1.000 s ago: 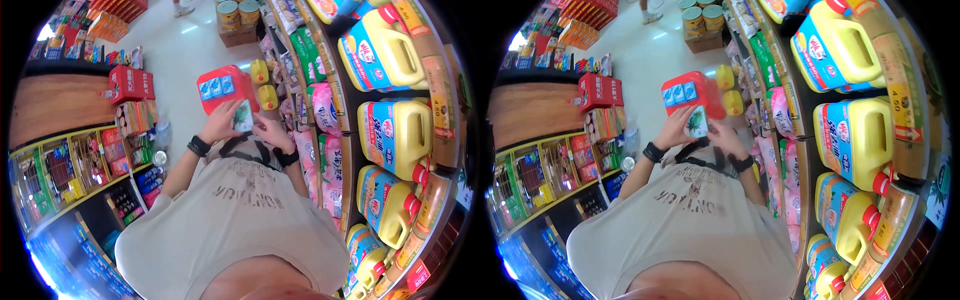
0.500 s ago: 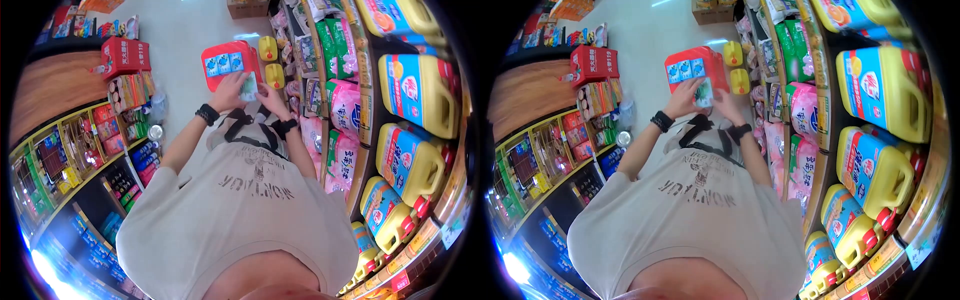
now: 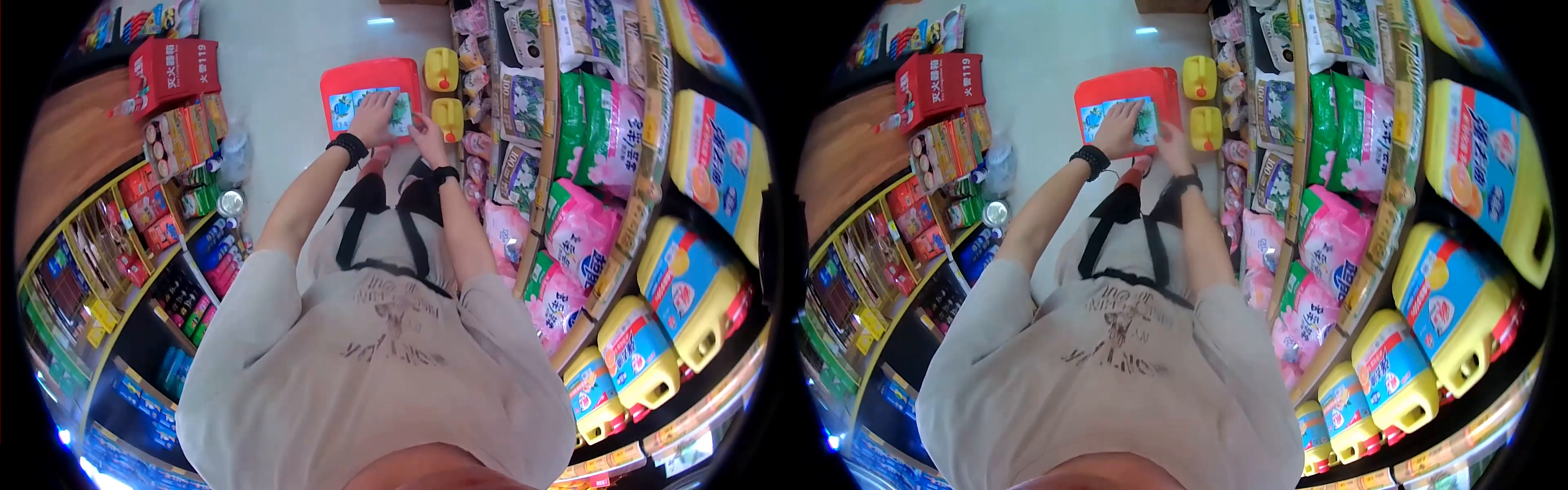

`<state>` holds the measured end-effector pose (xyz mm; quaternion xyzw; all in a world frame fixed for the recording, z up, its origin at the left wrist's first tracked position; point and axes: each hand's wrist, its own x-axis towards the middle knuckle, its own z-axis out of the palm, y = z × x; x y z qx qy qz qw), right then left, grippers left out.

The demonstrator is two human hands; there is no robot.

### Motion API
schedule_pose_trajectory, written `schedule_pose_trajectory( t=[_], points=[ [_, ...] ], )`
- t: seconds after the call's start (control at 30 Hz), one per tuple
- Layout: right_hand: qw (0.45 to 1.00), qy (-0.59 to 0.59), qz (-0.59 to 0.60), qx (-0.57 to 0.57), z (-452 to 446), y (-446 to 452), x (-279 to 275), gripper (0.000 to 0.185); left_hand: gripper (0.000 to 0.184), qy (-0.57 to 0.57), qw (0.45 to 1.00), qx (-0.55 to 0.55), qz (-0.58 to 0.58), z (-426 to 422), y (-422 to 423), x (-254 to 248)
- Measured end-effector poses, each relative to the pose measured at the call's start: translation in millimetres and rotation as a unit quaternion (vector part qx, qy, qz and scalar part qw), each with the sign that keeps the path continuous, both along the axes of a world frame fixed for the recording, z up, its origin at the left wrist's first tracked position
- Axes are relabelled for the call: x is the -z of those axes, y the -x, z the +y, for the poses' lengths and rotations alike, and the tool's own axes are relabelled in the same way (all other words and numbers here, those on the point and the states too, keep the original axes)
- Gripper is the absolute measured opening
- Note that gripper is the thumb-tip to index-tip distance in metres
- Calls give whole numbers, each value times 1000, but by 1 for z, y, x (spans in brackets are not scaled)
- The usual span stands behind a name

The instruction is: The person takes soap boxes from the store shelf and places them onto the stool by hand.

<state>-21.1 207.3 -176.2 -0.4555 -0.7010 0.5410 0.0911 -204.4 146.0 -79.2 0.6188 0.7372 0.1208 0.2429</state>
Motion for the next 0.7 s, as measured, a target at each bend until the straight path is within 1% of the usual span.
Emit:
schedule_pose_trajectory(
  t=[0.03,0.07,0.1,0.13,0.17,0.27,0.33,0.37,0.47,0.5,0.6,0.7],
  points=[
    [1000,-9,-10,10,2,4,8,44,100,5,1000,7,7,6,4,7],
    [999,14,6,32,4,8,16,44,99,11,1000,15,15,11,7,15],
    [998,37,24,55,3,11,24,44,88,7,1000,13,8,16,10,18],
    [994,61,41,81,1,15,26,44,87,13,999,36,25,22,15,24],
    [993,91,18,74,1,15,28,42,86,21,997,56,40,24,17,30],
    [981,146,36,124,-3,20,47,43,82,48,991,98,79,34,16,50],
    [980,154,10,125,-1,24,38,45,82,57,986,115,110,39,17,61],
    [979,159,-2,124,1,28,30,46,78,65,985,113,117,41,16,65],
    [982,151,-12,112,-1,31,21,48,88,47,982,103,150,36,15,90],
    [985,142,-16,92,-1,32,15,47,88,49,982,106,148,34,15,93],
    [984,157,2,88,-9,34,16,46,89,50,982,104,149,29,16,99],
    [979,187,16,85,-3,41,-13,45,93,52,982,97,156,25,14,97]
  ],
)
